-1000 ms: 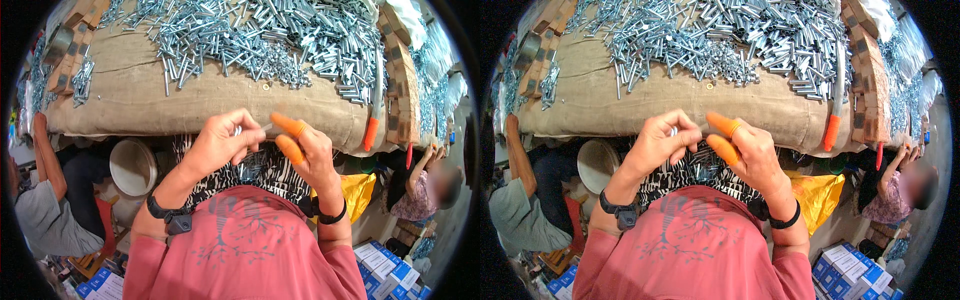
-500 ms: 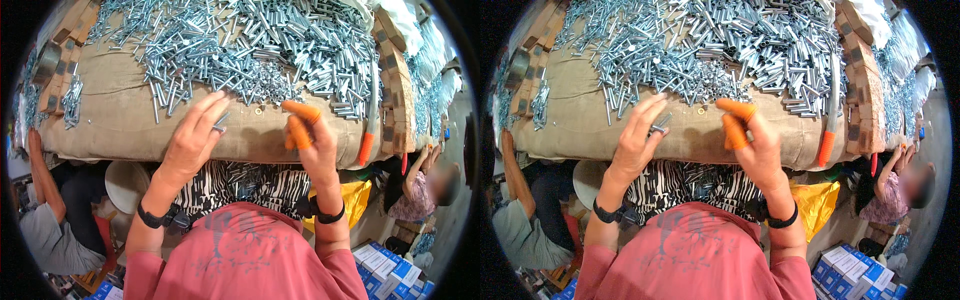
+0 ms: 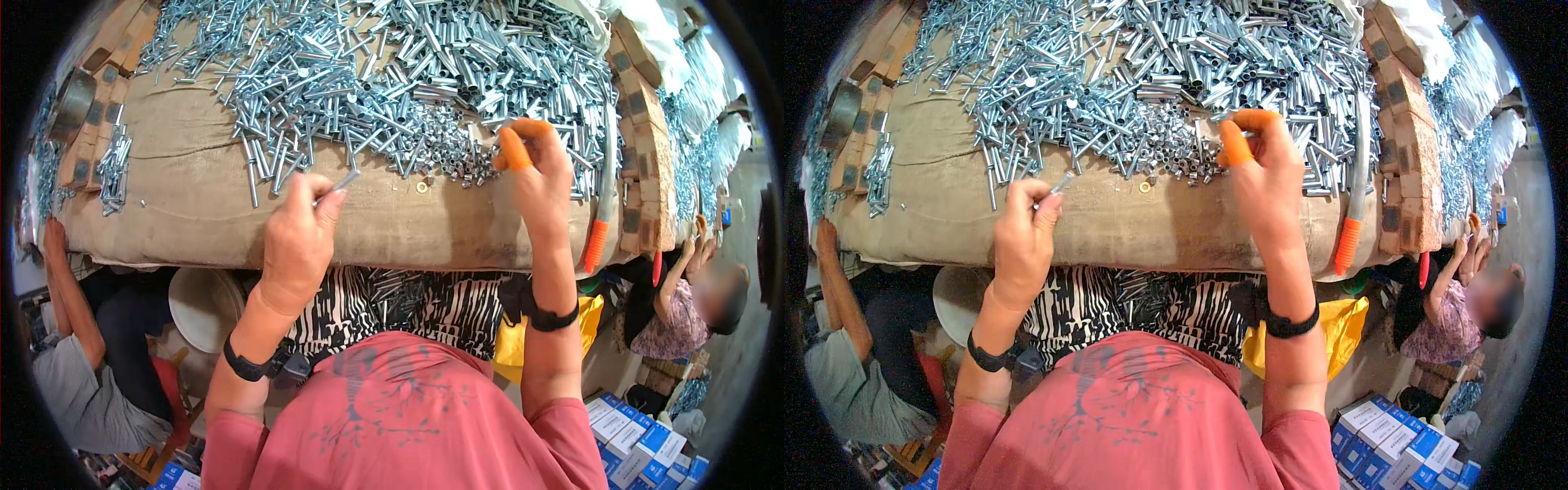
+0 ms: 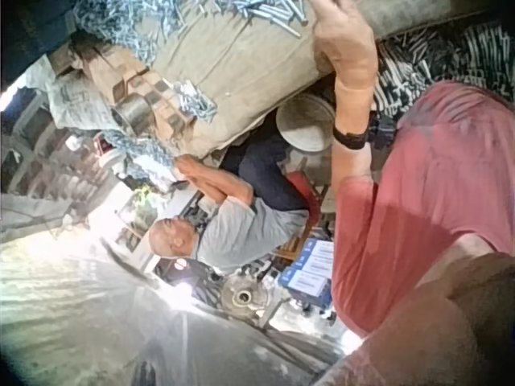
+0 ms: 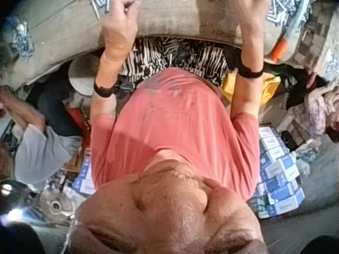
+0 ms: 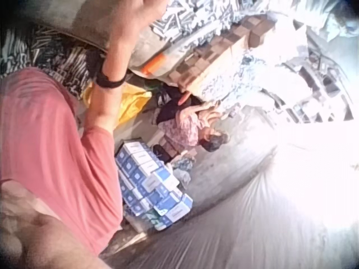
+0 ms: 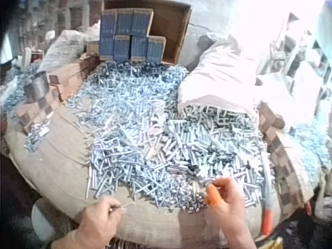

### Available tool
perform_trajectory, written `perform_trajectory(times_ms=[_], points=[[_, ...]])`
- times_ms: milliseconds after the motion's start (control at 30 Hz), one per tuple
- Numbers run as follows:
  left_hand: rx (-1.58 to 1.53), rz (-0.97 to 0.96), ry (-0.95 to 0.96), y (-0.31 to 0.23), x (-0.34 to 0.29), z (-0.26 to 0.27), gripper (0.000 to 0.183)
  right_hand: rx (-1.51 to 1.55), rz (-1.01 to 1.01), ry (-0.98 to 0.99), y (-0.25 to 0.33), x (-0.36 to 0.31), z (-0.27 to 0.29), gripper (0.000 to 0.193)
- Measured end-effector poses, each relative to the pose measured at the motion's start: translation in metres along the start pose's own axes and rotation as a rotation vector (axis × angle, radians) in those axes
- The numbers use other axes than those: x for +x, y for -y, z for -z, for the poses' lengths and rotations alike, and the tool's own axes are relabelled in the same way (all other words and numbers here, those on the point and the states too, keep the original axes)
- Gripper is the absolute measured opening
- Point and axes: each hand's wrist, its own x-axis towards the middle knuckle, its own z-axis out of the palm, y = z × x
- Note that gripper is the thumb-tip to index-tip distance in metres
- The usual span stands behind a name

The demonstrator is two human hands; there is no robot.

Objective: Sorting and assembling bolts and washers on a work surface.

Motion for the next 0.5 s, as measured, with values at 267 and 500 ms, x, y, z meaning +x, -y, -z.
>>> perform_trajectory(times_ms=[267,500], points=[[-1.368,0.657,0.333,-0.034,0.003,-0.011,0.024,0.808,-0.226,0.263,0.005,-0.05,0.008,0.034],[-1.387,0.663,0.423,-0.045,-0.004,-0.019,0.015,0.865,-0.246,0.331,0.004,-0.072,-0.002,0.035]])
